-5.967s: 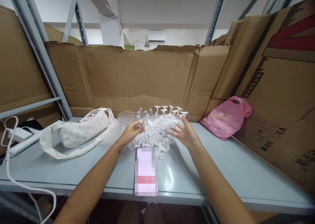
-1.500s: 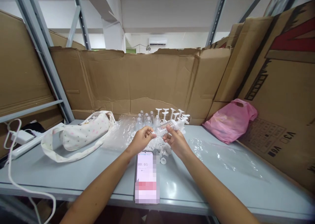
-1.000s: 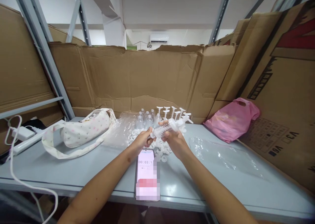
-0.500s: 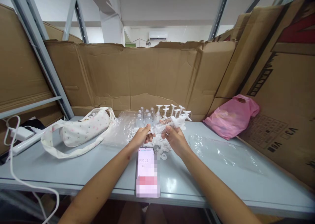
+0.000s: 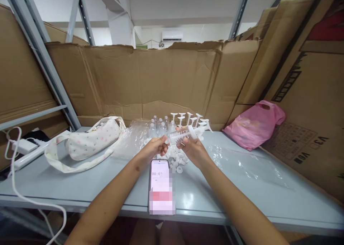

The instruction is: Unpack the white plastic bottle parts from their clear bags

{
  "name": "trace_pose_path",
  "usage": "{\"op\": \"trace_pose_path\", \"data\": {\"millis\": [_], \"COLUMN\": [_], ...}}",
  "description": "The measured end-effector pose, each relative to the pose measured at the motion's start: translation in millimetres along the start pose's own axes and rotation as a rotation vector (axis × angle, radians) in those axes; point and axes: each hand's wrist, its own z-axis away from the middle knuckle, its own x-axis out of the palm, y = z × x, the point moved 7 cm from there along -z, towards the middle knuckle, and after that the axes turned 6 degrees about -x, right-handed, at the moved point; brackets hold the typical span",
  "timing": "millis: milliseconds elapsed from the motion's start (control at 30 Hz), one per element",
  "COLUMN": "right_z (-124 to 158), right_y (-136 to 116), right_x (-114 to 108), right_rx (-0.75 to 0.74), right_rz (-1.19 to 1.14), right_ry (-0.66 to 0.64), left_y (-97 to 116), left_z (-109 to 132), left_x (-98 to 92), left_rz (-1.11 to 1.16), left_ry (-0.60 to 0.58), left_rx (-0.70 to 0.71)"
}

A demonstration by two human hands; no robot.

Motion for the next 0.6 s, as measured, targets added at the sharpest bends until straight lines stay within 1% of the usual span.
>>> {"op": "trace_pose_path", "data": {"millis": [133,333,433,500,533,567,600], "right_z": [1,4,5,5,5,4,2], "right_y": [-8,-17,-22,-25,-25,-25,-24], "right_x": [0,0,-1,-1,-1,-1,-2], "right_rx": [-0.028,-0.041,-0.062,-0.075,-0.074,-0.066,-0.054], "right_rz": [-0.01,0.051,0.073,0.079,0.082,0.083,0.081], "right_ry": [-0.052,-0.252,-0.308,-0.34,-0.346,-0.342,-0.321], "left_y": [-4,-8,-13,-15,-15,-12,-7], "left_z": [5,17,23,25,24,21,19], "left_x": [9.1,26.6,28.5,28.3,27.2,24.8,21.3], "left_rz": [0.046,0.076,0.038,-0.001,-0.028,-0.059,-0.084], "left_ry": [-0.123,-0.372,-0.446,-0.445,-0.412,-0.347,-0.26], "left_rx": [-0.134,-0.307,-0.426,-0.48,-0.464,-0.412,-0.331]}}
